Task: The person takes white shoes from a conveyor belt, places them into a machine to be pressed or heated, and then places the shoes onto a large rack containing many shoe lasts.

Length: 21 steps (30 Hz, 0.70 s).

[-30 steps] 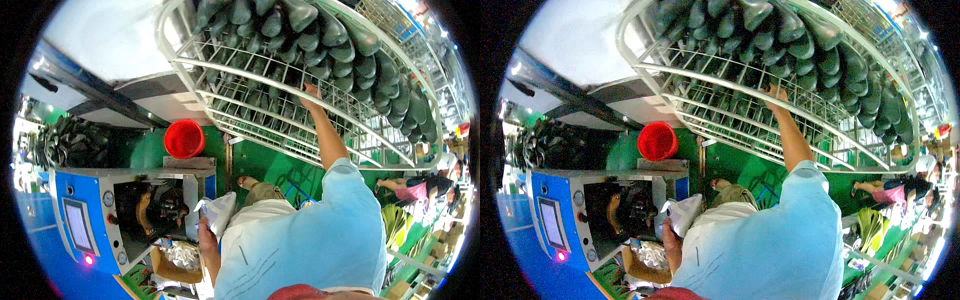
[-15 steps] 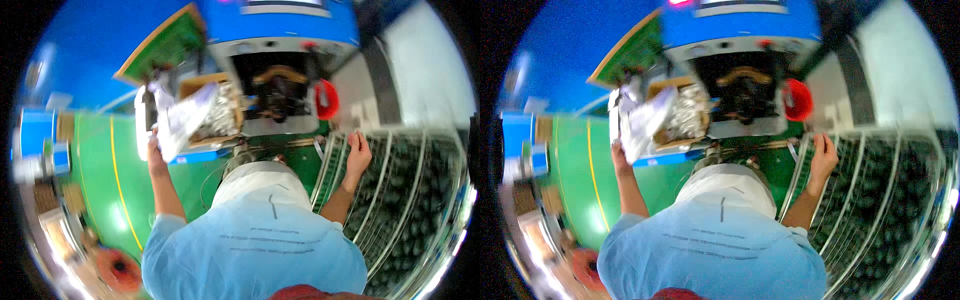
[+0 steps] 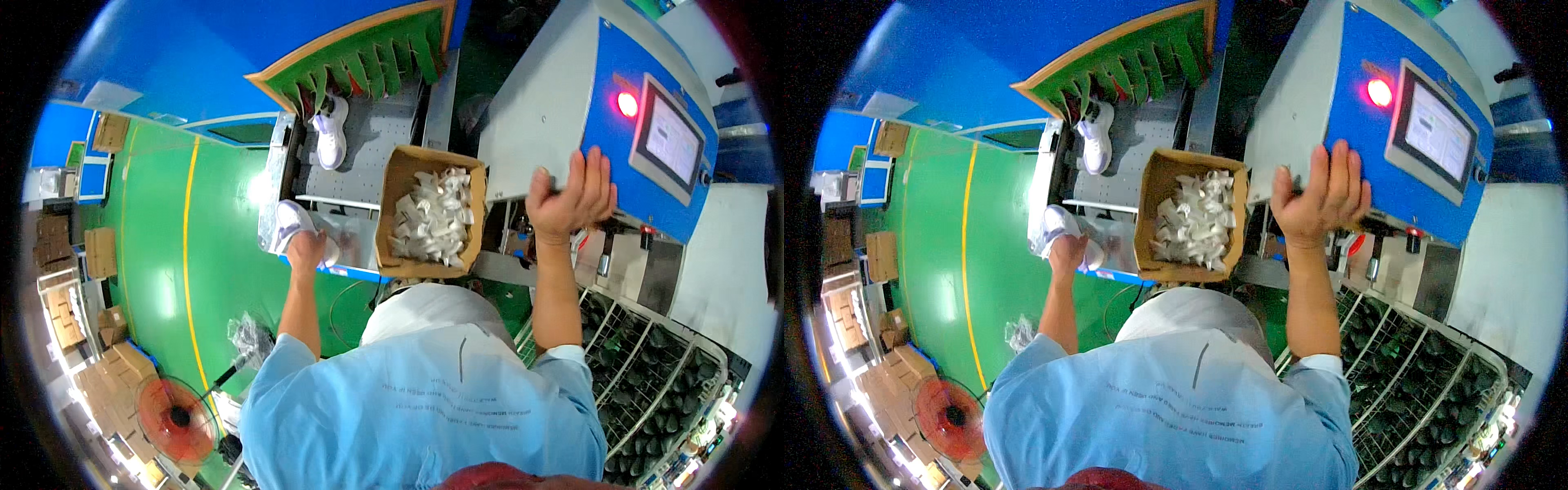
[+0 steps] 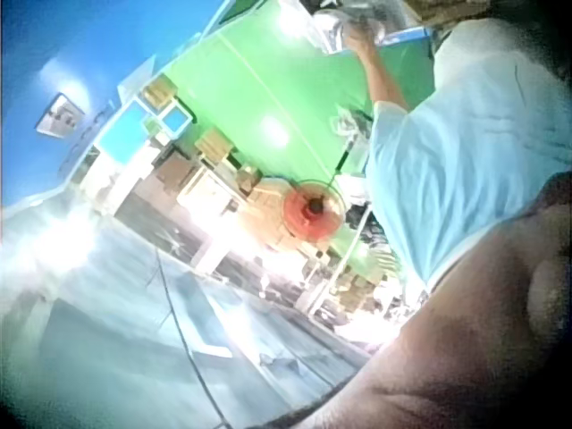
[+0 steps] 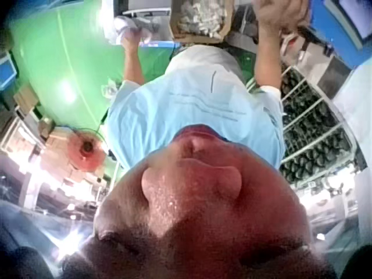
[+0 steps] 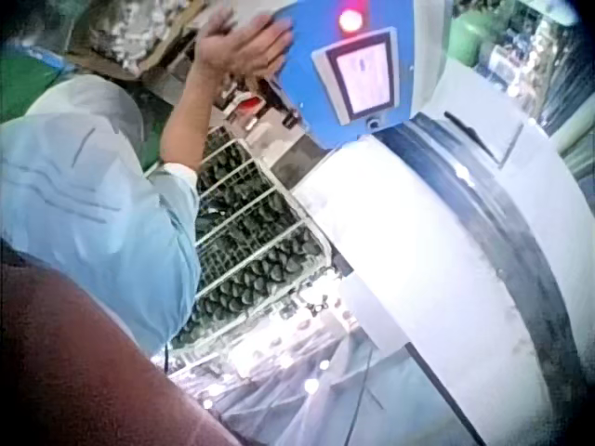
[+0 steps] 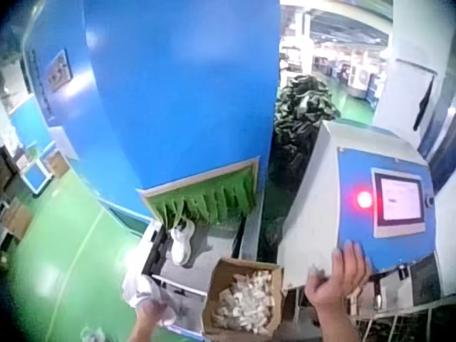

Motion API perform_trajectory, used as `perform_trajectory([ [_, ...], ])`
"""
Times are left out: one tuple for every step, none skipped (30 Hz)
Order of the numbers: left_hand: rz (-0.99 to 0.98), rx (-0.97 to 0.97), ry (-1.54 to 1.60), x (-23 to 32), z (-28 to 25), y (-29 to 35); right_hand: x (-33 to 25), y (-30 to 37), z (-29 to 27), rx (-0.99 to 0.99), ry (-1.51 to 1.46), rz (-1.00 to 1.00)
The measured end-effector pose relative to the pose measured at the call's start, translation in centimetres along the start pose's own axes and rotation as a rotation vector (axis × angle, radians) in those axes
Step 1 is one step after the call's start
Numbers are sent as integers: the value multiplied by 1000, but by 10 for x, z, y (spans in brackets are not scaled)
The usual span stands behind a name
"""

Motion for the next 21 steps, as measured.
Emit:
perform_trajectory([
  [112,-16,200,14,-25,-15,-2,2,9,85,32,14],
  [340,55,286,17,-11,-66,-3,3,12,89,36,33],
  [213,-37,371,34,-9,-109,-5,5,11,87,53,51],
  [308,21,396,60,-20,-149,-4,8,10,69,120,5],
  [364,-63,892,73,-12,-184,-5,8,9,52,130,8],
  [201,52,754,74,-6,-224,-8,5,8,61,117,-35],
  [104,200,711,17,10,-264,-11,-5,11,86,23,-68],
  [91,292,775,-8,21,-296,-6,-1,15,54,-15,-76],
  [177,179,1041,72,21,-303,-6,12,15,18,106,-115],
  [14,275,1083,89,17,-307,-6,16,13,26,98,-95],
  [-153,358,1108,106,22,-307,-5,19,10,25,95,-71],
  [-252,390,978,122,22,-301,-5,21,7,-5,133,-70],
  [-341,450,832,125,17,-296,-4,20,6,-5,159,-49],
  [-300,464,822,129,15,-290,-4,17,6,-6,135,-58],
  [-288,484,808,105,12,-287,-5,14,8,6,86,-62],
  [-160,267,1190,80,19,-290,-6,10,11,41,50,-58],
  [-11,10,1549,69,24,-281,-8,6,13,35,-21,-20],
  [-58,-126,1539,96,18,-256,-8,8,12,-9,5,19],
  [-42,-151,1527,108,6,-225,-7,5,6,-43,0,57],
  [62,-202,1618,115,-8,-193,-6,-3,-7,-37,4,62],
  [172,-247,1708,123,-27,-159,-4,-13,-14,-127,-105,95],
])
Point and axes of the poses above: each hand's wrist, its own y-axis away from the middle knuckle, its own z-axis out of the palm, x = y × z, the point moved 5 cm from there along -y, towards the middle knuckle, and after that the axes turned 1 degree about y, right-handed, at the moved point
